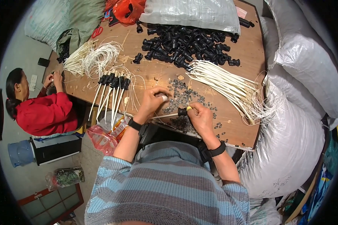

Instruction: Assembling wire harnesses by manually attaching plastic connectors to bundles of wires.

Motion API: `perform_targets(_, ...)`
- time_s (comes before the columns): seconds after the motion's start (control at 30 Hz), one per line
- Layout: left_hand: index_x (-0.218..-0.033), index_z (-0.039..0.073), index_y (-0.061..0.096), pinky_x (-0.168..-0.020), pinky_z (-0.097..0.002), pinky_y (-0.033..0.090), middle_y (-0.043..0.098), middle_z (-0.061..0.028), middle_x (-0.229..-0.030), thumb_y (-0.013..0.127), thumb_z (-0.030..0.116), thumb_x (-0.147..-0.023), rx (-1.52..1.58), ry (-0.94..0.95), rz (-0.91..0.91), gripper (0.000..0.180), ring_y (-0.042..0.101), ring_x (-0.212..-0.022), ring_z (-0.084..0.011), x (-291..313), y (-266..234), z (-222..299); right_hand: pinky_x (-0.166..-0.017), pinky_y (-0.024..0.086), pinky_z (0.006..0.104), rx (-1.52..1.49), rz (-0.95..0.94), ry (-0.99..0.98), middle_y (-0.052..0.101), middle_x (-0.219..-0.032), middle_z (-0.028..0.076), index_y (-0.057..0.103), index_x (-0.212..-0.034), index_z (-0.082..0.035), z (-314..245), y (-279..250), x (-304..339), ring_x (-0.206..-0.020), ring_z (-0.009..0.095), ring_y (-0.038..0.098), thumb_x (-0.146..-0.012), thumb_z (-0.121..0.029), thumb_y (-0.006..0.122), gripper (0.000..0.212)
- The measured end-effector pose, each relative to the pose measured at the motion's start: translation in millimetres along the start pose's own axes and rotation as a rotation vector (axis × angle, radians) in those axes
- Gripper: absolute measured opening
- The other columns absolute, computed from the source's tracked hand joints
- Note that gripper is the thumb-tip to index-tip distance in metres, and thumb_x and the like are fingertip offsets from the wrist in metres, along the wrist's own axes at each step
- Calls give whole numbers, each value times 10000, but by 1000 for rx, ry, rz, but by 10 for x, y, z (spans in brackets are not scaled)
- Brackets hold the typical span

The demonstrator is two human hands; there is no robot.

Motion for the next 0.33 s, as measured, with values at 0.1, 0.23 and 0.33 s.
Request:
perform_targets(0.1,-835,12,667,-679,-294,486,635,-111,-783,604,-66,-673,269,-59,-160,191,615,-732,-208,280,256,124,-472,367,288,-83,-17,-15,488,-519,61,674,-856,-31,-44,143,-48,-475,108,460,-776,-88,626,110)
perform_targets(0.23,-790,27,658,-648,-288,476,617,-101,-743,605,-49,-666,-319,404,50,154,609,-723,-211,498,242,553,-471,407,302,69,-1,-257,546,-536,103,689,-861,-53,-333,251,12,-442,192,482,-775,-99,635,111)
perform_targets(0.33,-821,64,679,-670,-354,497,641,-109,-780,615,10,-732,-128,112,193,122,630,-758,-207,589,27,484,-556,505,321,159,98,-456,637,-669,170,707,-862,-74,-601,364,83,-622,185,677,-762,-94,658,113)
Point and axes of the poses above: each hand's wrist, its own x-axis away from the middle knuckle, its own y-axis out of the palm, z = x × y, the point moved 6 cm from there along -x, towards the middle knuckle
